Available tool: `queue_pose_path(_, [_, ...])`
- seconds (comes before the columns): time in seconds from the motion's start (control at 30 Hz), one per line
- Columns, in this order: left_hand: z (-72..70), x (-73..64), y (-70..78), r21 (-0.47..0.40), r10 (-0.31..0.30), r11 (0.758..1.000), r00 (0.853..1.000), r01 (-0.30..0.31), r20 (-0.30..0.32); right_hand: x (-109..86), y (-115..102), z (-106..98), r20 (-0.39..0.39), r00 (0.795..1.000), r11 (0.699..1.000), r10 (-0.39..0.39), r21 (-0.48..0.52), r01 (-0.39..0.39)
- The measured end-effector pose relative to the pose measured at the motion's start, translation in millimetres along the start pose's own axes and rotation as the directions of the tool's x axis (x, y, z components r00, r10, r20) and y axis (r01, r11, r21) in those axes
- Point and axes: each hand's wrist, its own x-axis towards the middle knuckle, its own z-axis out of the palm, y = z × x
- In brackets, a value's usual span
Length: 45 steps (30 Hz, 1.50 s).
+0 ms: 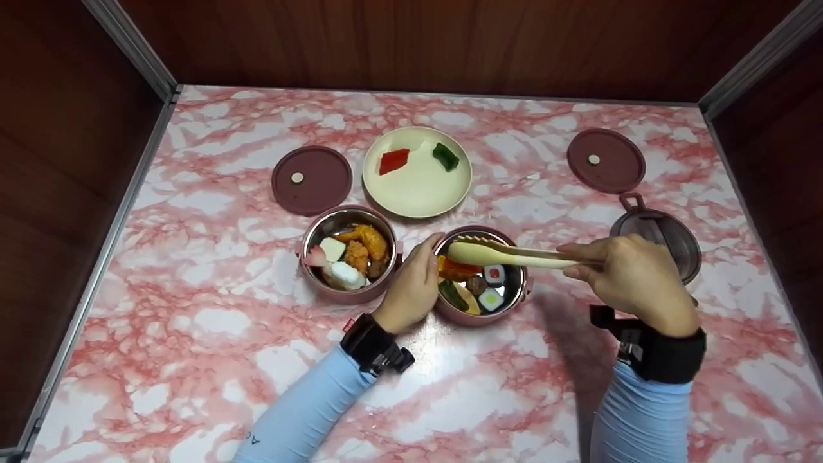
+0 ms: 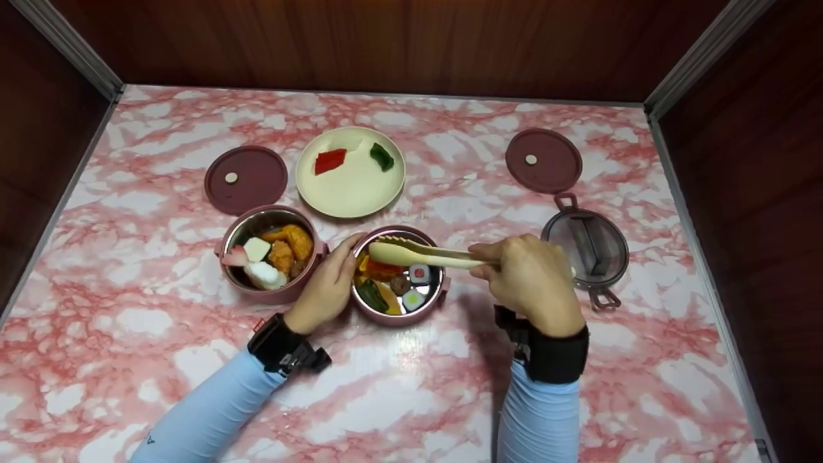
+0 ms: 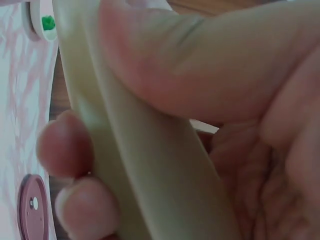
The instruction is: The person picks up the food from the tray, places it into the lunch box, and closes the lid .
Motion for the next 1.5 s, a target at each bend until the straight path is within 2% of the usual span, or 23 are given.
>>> queue_pose_path(0.33, [-1.7, -0.4, 0.5, -0.014, -0.014, 1.0, 1.0, 0.014, 0.003, -6.2, -2, -11, 0.04, 0.997, 0.997, 0.072, -0.008, -0.072])
queue_pose_path(0.57, [-2.1, 0.9, -2.8, -0.01, 0.007, 1.0, 1.0, -0.007, -0.022, -2.0, -3, -8, -0.001, 0.999, 0.999, 0.039, -0.022, -0.039])
queue_pose_path(0.8, [-1.5, 0.9, -3.9, -0.017, -0.003, 1.0, 1.0, 0.003, -0.02, 0.3, -2, -7, 0.031, 0.998, 0.999, 0.047, 0.01, -0.048])
queue_pose_path(0.9, [-1.4, 0.9, -3.8, -0.018, -0.003, 1.0, 1.0, 0.003, -0.018, -2.9, 1, -10, 0.005, 0.999, 0.999, 0.045, 0.007, -0.045])
queue_pose_path(1.03, [-2.0, 1.1, -3.7, -0.017, -0.011, 1.0, 1.0, 0.011, -0.018, -5.5, 5, -12, -0.092, 0.994, 0.998, 0.055, 0.017, -0.053])
queue_pose_path(1.13, [-2.4, 1.0, -3.6, -0.017, -0.015, 1.0, 1.0, 0.015, -0.016, -3.8, 5, -10, -0.205, 0.977, 0.998, 0.066, 0.018, -0.063])
queue_pose_path(1.3, [-1.4, 0.8, -2.6, -0.019, -0.014, 1.0, 1.0, 0.013, -0.01, 2.0, 7, -2, -0.382, 0.92, 0.996, 0.089, 0.039, -0.08])
queue_pose_path(1.4, [-0.7, 0.3, -1.3, -0.017, -0.007, 1.0, 1.0, 0.007, -0.006, 5.8, 10, 3, -0.444, 0.888, 0.993, 0.121, 0.067, -0.102])
queue_pose_path(1.5, [-1.0, -0.5, 0.2, -0.011, 0.005, 1.0, 1.0, -0.006, -0.005, 10.9, 13, 10, -0.476, 0.865, 0.987, 0.16, 0.101, -0.126])
